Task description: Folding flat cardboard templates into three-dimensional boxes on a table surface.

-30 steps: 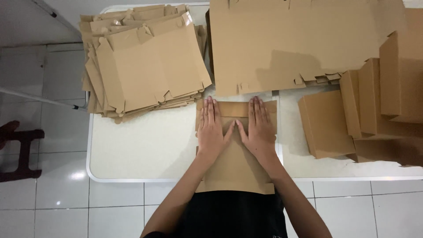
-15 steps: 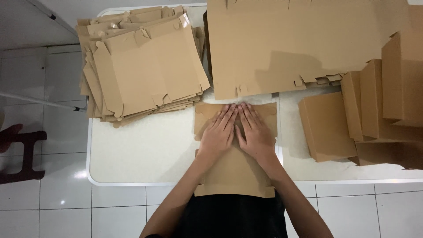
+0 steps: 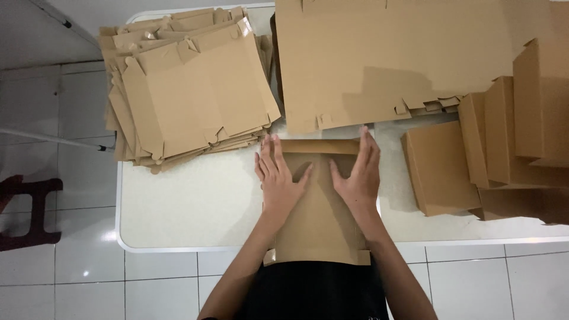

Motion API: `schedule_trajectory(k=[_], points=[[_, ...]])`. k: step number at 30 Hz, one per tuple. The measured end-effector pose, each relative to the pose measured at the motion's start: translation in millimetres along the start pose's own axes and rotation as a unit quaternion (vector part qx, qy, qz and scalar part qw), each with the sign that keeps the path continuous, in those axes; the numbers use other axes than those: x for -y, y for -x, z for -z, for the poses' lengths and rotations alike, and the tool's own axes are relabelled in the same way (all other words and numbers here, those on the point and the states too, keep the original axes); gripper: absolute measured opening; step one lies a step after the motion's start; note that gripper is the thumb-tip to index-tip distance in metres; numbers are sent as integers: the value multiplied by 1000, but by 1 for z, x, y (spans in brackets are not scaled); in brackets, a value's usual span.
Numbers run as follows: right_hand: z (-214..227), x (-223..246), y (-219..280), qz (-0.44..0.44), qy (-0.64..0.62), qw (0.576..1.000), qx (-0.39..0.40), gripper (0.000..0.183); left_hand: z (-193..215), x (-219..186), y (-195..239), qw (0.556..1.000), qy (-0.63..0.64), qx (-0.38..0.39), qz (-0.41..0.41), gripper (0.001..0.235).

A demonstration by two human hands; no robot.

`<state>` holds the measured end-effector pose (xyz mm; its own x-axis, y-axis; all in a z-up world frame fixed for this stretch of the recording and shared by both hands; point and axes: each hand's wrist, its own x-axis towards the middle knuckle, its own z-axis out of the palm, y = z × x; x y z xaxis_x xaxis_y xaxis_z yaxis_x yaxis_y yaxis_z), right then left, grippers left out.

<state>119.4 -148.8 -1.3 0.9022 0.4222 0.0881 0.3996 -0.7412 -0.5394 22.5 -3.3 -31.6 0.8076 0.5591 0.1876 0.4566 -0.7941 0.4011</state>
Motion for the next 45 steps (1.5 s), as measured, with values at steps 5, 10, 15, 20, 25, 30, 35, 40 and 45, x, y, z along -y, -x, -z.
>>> schedule_trajectory(k=[5, 10, 15, 20, 25, 30, 35, 40, 45], points=[[2, -4, -1, -13, -98, 995, -34, 87, -31, 16, 11, 997, 1, 49, -65, 89], [-9, -19, -3, -4, -144, 988, -48, 77, -6, 1, 5, 965, -43, 99, -240, 61], [-1, -13, -7, 49, -98, 994, 4, 69, -11, 1, 8, 962, -125, 112, -217, 70], [10, 1, -16, 77, -117, 990, 14, 69, 6, -7, 10, 961, -134, 154, -187, 74], [13, 4, -26, 84, -166, 982, 39, 73, 28, -29, 11, 954, -149, 224, -129, 85], [35, 11, -33, 2, -251, 956, 155, 81, 33, -47, 15, 934, -178, 298, -90, 71], [45, 16, -34, 5, -248, 949, 195, 88, 53, -63, 12, 931, -154, 323, -76, 72], [4, -1, -21, 64, -163, 975, 137, 81, 68, -70, 23, 917, -134, 364, -94, 79], [-39, -32, -38, 210, -144, 964, 80, 54, 74, -69, 24, 925, -167, 324, -111, 75]])
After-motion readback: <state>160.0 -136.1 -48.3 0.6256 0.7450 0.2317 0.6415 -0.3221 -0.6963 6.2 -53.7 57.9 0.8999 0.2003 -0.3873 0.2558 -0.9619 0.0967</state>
